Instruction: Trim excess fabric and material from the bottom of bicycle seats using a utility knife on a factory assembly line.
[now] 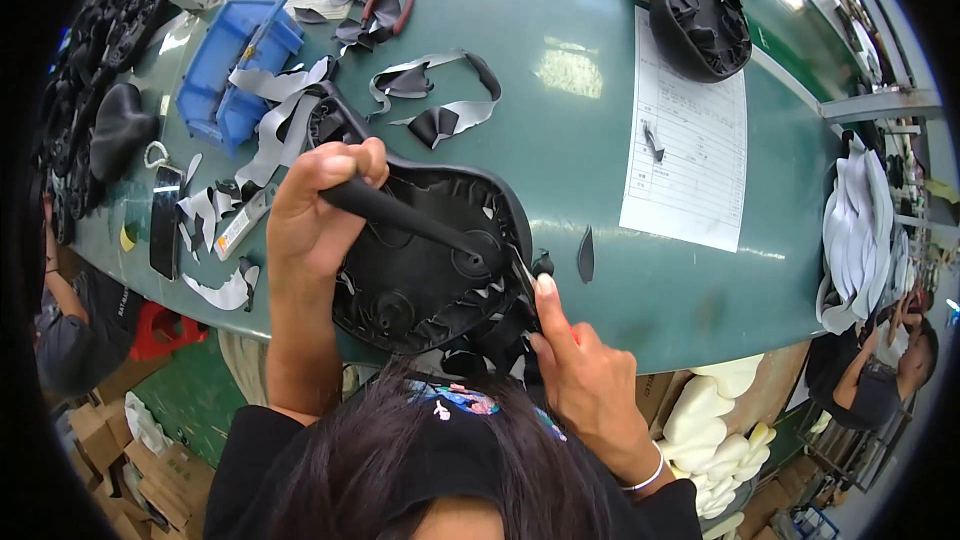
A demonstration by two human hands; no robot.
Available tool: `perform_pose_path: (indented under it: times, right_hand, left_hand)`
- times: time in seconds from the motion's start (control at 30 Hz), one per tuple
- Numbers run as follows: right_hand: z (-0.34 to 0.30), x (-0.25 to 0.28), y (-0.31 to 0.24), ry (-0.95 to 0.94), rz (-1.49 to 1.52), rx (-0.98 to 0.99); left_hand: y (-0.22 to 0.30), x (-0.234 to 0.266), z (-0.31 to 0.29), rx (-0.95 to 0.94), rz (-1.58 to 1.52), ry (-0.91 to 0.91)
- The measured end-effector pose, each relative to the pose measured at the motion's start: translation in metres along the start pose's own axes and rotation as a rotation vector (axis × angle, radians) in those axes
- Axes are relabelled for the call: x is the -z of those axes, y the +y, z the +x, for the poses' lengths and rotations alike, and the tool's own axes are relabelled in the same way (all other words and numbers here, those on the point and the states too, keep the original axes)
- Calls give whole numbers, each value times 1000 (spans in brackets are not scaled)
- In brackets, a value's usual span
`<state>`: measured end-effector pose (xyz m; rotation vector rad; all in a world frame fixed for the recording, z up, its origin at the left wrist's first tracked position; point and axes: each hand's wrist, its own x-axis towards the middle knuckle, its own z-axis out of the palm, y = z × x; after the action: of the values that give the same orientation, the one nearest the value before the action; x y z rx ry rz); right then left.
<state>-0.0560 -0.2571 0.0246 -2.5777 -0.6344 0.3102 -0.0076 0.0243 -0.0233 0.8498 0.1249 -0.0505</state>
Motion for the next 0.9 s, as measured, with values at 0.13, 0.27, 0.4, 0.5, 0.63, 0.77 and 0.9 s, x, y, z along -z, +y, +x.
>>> perform_pose_path:
  times: [0.13, 0.27, 0.4, 0.5, 0.63, 0.77, 0.9]
  right_hand:
    - [16, -1, 4, -7, -81, 72]
    - [54, 9, -3, -61, -188, 23]
    - [40, -18, -3, 43, -176, 24]
    - [59, -6, -4, 77, -206, 39]
    - [102, 9, 1, 81, -329, 71]
    - [86, 1, -10, 86, -341, 79]
    - [73, 11, -14, 7, -386, 58]
  left_hand:
    - [8, -28, -3, -303, -278, -16]
    - [16, -37, 30, -238, -292, -320]
    - [30, -17, 26, -475, -1120, -413]
    - [28, -40, 25, -679, 511, -73]
    - [21, -27, 63, -824, 1943, -176]
    - [17, -10, 93, -887, 1609, 195]
    - [33, 7, 77, -326, 715, 430]
